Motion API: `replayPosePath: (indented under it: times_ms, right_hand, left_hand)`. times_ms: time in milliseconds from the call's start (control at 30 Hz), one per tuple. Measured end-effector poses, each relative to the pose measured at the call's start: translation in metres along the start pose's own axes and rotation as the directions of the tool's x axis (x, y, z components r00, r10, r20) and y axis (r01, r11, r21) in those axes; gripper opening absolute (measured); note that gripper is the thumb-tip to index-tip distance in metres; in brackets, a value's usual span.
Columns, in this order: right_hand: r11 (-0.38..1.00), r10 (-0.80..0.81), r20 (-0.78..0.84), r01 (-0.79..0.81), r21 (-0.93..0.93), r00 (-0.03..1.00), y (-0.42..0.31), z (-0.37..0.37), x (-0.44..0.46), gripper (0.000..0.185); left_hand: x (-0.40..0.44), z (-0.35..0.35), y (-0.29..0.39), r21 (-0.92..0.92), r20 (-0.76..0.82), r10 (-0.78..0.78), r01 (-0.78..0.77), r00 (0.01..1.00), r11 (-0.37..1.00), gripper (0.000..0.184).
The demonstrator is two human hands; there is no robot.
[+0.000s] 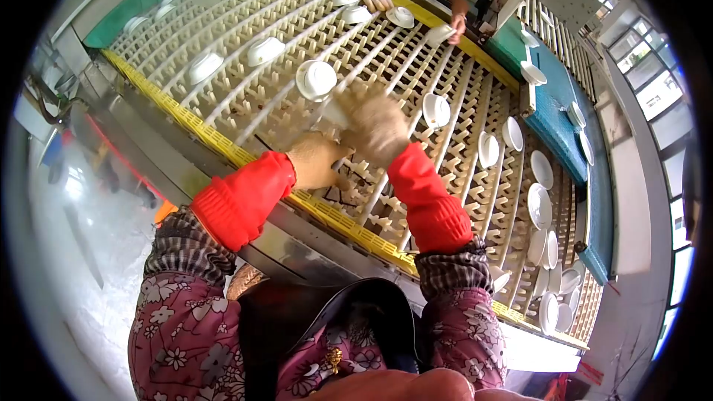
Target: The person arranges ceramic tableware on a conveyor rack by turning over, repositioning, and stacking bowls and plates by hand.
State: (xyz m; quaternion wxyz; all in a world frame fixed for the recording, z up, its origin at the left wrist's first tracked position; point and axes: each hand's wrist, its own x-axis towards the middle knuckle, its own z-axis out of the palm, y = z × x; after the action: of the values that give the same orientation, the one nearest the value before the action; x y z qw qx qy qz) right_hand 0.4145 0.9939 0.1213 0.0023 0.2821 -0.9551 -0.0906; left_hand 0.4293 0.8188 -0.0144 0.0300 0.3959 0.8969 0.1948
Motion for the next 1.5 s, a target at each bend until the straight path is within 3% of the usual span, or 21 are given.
replayPosePath:
  times_ms: [67,167,200,267,367,467,533,567,667,767,833,867,933,967,1067,1133,1233,1300,1400,1433,1500]
  right_hand:
    - [0.950,-0.269,-0.138,0.286,0.123,0.953,0.019,0.069,-0.014,0.056]
    - [0.976,0.060,0.003,-0.059,0.210,0.998,0.047,0.088,-0.062,0.039]
    - [0.977,0.060,-0.277,0.000,0.211,0.959,0.063,0.094,-0.093,0.028]
    - [0.922,0.376,-0.215,-0.340,0.184,0.901,0.085,0.076,-0.154,0.025]
    - [0.673,0.725,-0.377,-0.708,0.211,0.577,0.121,0.052,-0.260,0.056]
    - [0.428,0.658,-0.724,-0.894,0.132,0.208,0.172,0.083,-0.373,0.065]
    - [0.104,0.805,-0.581,-0.933,0.344,-0.124,0.175,0.073,-0.414,0.071]
    - [0.050,0.899,-0.360,-0.759,0.649,-0.249,0.195,0.106,-0.388,0.075]
    - [-0.183,0.943,0.065,-0.345,0.920,-0.326,0.213,0.146,-0.416,0.080]
    - [-0.121,0.966,-0.008,-0.477,0.871,-0.259,0.224,0.167,-0.424,0.062]
    - [0.098,0.995,-0.020,-0.956,0.276,0.096,0.263,0.208,-0.439,0.052]
    - [0.257,0.966,0.061,-0.961,-0.107,0.251,0.282,0.220,-0.437,0.047]
    - [0.188,0.982,0.014,-0.981,0.039,0.189,0.267,0.216,-0.421,0.043]
    - [0.121,0.993,-0.029,-0.958,0.261,0.117,0.263,0.213,-0.414,0.042]
    - [-0.012,1.000,0.009,-0.172,0.985,-0.016,0.253,0.212,-0.381,0.044]
    - [0.019,0.985,-0.014,-0.028,0.999,0.171,0.243,0.219,-0.345,0.049]
    - [0.352,0.818,-0.201,-0.193,0.916,0.538,0.223,0.252,-0.294,0.041]
    - [0.293,0.761,-0.181,-0.081,0.953,0.623,0.164,0.187,-0.253,0.033]
    - [0.829,0.277,-0.464,0.035,0.558,0.841,0.136,0.156,-0.234,0.027]
    - [0.294,0.521,-0.109,-0.058,0.954,0.846,0.091,0.094,-0.234,0.027]
    - [0.247,0.440,-0.050,-0.068,0.967,0.897,0.086,0.101,-0.225,0.036]
  left_hand:
    - [0.001,-0.006,0.000,-0.123,0.095,-0.058,0.070,0.994,0.990,0.080]
    - [0.006,-0.019,0.003,-0.113,0.145,-0.110,0.127,0.983,0.985,0.078]
    - [0.005,-0.008,-0.006,-0.205,0.168,-0.149,0.182,0.974,0.962,0.081]
    - [0.005,-0.023,0.002,-0.212,0.199,-0.159,0.201,0.967,0.956,0.085]
    - [0.008,-0.005,-0.019,-0.246,0.140,-0.141,0.172,0.980,0.954,0.085]
    - [0.008,-0.011,-0.019,-0.206,0.117,-0.197,0.218,0.973,0.954,0.083]
    - [0.005,-0.015,-0.027,-0.149,0.045,-0.232,0.236,0.972,0.960,0.079]
    - [-0.001,-0.020,-0.038,-0.066,0.014,-0.274,0.274,0.962,0.959,0.078]
    - [-0.004,-0.011,-0.058,0.076,-0.058,-0.242,0.246,0.969,0.966,0.067]
    - [0.000,-0.004,-0.059,0.059,-0.047,-0.337,0.340,0.940,0.939,0.063]
    - [0.000,-0.023,-0.032,0.269,-0.052,-0.411,0.409,0.910,0.872,0.054]
    - [0.000,-0.026,-0.023,0.317,-0.118,-0.314,0.336,0.942,0.887,0.055]
    - [0.000,-0.040,0.017,0.463,-0.254,-0.084,0.198,0.963,0.864,0.061]
    - [0.008,-0.040,0.039,0.292,-0.281,-0.088,0.173,0.956,0.941,0.068]
    - [0.032,-0.033,0.108,0.147,-0.394,0.138,-0.086,0.909,0.985,0.089]
    - [0.048,-0.021,0.136,0.176,-0.327,0.368,-0.326,0.871,0.929,0.095]
    - [0.043,-0.033,0.167,0.178,-0.195,0.594,-0.568,0.780,0.804,0.100]
    - [0.044,-0.041,0.172,0.240,-0.232,0.555,-0.506,0.799,0.828,0.101]
    - [0.045,-0.036,0.165,0.182,-0.162,0.409,-0.381,0.898,0.907,0.098]
    - [0.050,-0.018,0.154,0.237,-0.245,0.466,-0.414,0.850,0.879,0.094]
    - [0.050,-0.012,0.156,0.164,-0.350,0.493,-0.466,0.797,0.870,0.072]
